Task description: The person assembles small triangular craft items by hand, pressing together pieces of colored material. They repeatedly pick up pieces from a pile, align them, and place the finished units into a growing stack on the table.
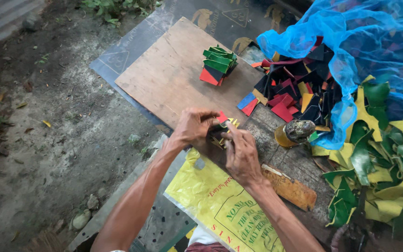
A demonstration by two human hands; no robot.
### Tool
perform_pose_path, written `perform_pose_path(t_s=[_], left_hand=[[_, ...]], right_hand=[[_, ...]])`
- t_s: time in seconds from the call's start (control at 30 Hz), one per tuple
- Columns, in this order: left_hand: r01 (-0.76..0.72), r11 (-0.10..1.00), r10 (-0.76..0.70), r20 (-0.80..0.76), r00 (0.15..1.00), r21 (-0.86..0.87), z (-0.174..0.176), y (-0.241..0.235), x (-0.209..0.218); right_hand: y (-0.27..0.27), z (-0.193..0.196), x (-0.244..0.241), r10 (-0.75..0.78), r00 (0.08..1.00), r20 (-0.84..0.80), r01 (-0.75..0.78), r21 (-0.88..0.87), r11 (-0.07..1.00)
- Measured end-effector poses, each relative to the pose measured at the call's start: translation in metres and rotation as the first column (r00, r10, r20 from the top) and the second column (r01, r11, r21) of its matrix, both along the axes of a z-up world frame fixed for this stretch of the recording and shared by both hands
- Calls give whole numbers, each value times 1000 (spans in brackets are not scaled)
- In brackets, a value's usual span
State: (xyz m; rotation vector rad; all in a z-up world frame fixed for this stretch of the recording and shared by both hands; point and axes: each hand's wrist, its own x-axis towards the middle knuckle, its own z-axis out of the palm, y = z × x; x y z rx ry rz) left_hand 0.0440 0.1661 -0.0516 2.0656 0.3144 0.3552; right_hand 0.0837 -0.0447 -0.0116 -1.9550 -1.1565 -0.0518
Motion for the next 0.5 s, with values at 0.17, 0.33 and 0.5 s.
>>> perform_pose_path(t_s=[0.17,0.33,0.5], left_hand=[[-165,886,291,244,925,-433,13,26,10],[-182,731,357,142,923,-658,48,37,-16],[-145,693,295,94,951,-707,57,13,-36]], right_hand=[[25,8,12,-56,997,53,63,-136,989],[36,12,11,-109,933,342,134,-49,990],[26,23,5,-103,988,118,91,98,991]])
